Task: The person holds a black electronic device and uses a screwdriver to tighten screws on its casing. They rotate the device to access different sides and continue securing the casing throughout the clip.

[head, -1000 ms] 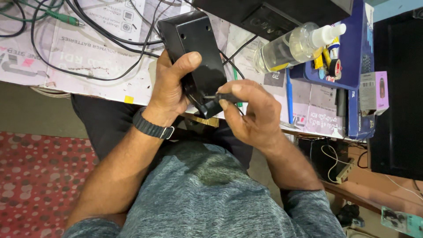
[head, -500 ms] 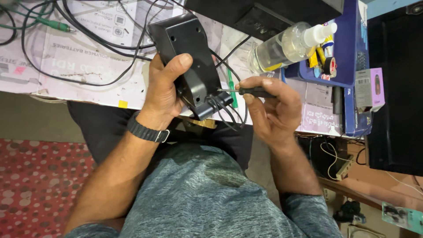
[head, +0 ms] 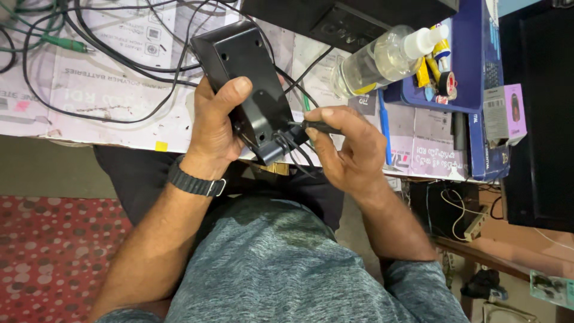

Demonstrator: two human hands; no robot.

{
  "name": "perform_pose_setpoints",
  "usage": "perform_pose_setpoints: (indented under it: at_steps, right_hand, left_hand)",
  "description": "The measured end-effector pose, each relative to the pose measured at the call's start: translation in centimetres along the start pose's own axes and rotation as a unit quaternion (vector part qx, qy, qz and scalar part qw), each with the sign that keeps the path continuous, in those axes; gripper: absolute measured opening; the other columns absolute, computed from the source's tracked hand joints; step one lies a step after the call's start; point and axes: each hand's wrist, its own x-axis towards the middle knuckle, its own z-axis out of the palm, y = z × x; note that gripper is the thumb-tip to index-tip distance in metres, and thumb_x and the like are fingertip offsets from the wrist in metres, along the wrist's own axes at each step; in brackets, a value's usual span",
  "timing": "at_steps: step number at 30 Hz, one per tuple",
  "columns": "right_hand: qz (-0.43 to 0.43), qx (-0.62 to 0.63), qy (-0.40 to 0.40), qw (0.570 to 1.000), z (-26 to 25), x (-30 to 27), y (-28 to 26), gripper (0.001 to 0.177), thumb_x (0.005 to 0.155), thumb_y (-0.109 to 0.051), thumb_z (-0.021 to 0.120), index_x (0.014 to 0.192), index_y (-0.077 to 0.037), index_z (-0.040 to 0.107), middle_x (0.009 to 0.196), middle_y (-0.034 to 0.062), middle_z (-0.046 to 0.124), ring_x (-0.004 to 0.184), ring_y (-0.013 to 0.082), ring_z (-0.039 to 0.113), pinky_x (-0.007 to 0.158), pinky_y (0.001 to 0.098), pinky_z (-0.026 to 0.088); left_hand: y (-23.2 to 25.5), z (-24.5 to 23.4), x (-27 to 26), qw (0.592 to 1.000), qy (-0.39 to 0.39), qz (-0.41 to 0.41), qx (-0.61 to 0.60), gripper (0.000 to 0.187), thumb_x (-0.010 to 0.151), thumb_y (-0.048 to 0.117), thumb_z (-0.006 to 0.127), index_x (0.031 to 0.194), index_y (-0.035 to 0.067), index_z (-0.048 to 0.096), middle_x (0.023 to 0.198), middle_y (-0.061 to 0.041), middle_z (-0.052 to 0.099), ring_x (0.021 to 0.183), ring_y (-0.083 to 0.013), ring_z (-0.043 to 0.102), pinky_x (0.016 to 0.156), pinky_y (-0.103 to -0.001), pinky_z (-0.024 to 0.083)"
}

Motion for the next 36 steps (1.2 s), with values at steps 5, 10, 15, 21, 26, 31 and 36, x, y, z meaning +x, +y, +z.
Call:
perform_pose_setpoints:
  at_steps: [5, 10, 15, 21, 26, 31, 36]
  right_hand:
    - [-0.014, -0.022, -0.019, 0.999, -0.5, 0.6, -0.4, 0.052, 0.097, 0.015, 0.073, 0.137, -0.006, 0.048, 0.120, 0.0197, 0.070, 0.105, 0.0270, 0.073, 0.090, 0.0332, 0.062]
    - [-0.026, -0.043, -0.015, 0.999, -0.6, 1.2, -0.1, 0.049, 0.097, 0.014, 0.074, 0.135, -0.007, 0.051, 0.117, 0.0184, 0.072, 0.104, 0.0272, 0.075, 0.088, 0.0340, 0.064]
    - [-0.021, -0.040, -0.015, 0.999, -0.8, 0.8, 0.0, 0.046, 0.096, 0.013, 0.076, 0.132, -0.006, 0.053, 0.115, 0.0179, 0.072, 0.107, 0.0276, 0.077, 0.085, 0.0325, 0.066]
    - [-0.001, -0.010, 0.023, 1.000, -0.2, 0.3, 1.0, 0.048, 0.097, 0.014, 0.077, 0.134, -0.007, 0.054, 0.114, 0.0170, 0.074, 0.098, 0.0239, 0.076, 0.084, 0.0322, 0.064]
    - [-0.018, -0.065, 0.011, 0.998, -0.5, 0.1, 1.0, 0.052, 0.094, 0.011, 0.079, 0.135, -0.007, 0.053, 0.114, 0.0170, 0.072, 0.102, 0.0265, 0.075, 0.088, 0.0326, 0.063]
    - [0.003, -0.033, -0.007, 0.999, -0.8, 0.1, 1.0, 0.050, 0.097, 0.011, 0.075, 0.138, -0.006, 0.053, 0.117, 0.0177, 0.073, 0.102, 0.0273, 0.076, 0.088, 0.0347, 0.064]
    - [-0.055, -0.057, 0.010, 0.997, -0.6, 0.8, 0.8, 0.045, 0.092, 0.014, 0.063, 0.131, -0.003, 0.049, 0.123, 0.0320, 0.061, 0.111, 0.0407, 0.070, 0.096, 0.0465, 0.061]
  left_hand:
    - [-0.2, -0.1, 0.0, 1.000, 0.012, 0.000, 0.013, 0.049, 0.091, 0.023, 0.080, 0.124, -0.006, 0.059, 0.110, -0.018, 0.072, 0.094, -0.0227, 0.073, 0.085, -0.038, 0.064]
    - [-0.5, -0.1, 0.1, 1.000, 0.025, 0.008, 0.010, 0.048, 0.090, 0.021, 0.081, 0.124, -0.004, 0.057, 0.108, -0.015, 0.070, 0.092, -0.0216, 0.072, 0.084, -0.037, 0.064]
    - [-0.8, -0.1, 0.1, 0.998, 0.044, 0.015, 0.030, 0.049, 0.089, 0.020, 0.083, 0.124, -0.003, 0.058, 0.108, -0.011, 0.068, 0.093, -0.0195, 0.070, 0.084, -0.035, 0.063]
    - [-0.9, -0.3, 0.0, 0.998, 0.054, 0.004, 0.028, 0.050, 0.087, 0.021, 0.082, 0.123, -0.004, 0.058, 0.107, -0.012, 0.069, 0.091, -0.0203, 0.071, 0.083, -0.036, 0.063]
    - [-0.8, 0.0, 0.0, 0.998, 0.047, 0.014, 0.037, 0.050, 0.087, 0.020, 0.083, 0.124, -0.002, 0.058, 0.108, -0.010, 0.068, 0.093, -0.0188, 0.070, 0.084, -0.034, 0.062]
    - [-0.9, -0.1, 0.1, 0.998, 0.051, 0.010, 0.040, 0.051, 0.087, 0.020, 0.083, 0.125, -0.002, 0.057, 0.107, -0.010, 0.068, 0.092, -0.0183, 0.069, 0.083, -0.034, 0.062]
    - [-1.0, -0.3, 0.4, 0.997, 0.049, 0.017, 0.056, 0.050, 0.087, 0.019, 0.083, 0.124, -0.002, 0.057, 0.108, -0.010, 0.068, 0.093, -0.0185, 0.069, 0.084, -0.035, 0.062]
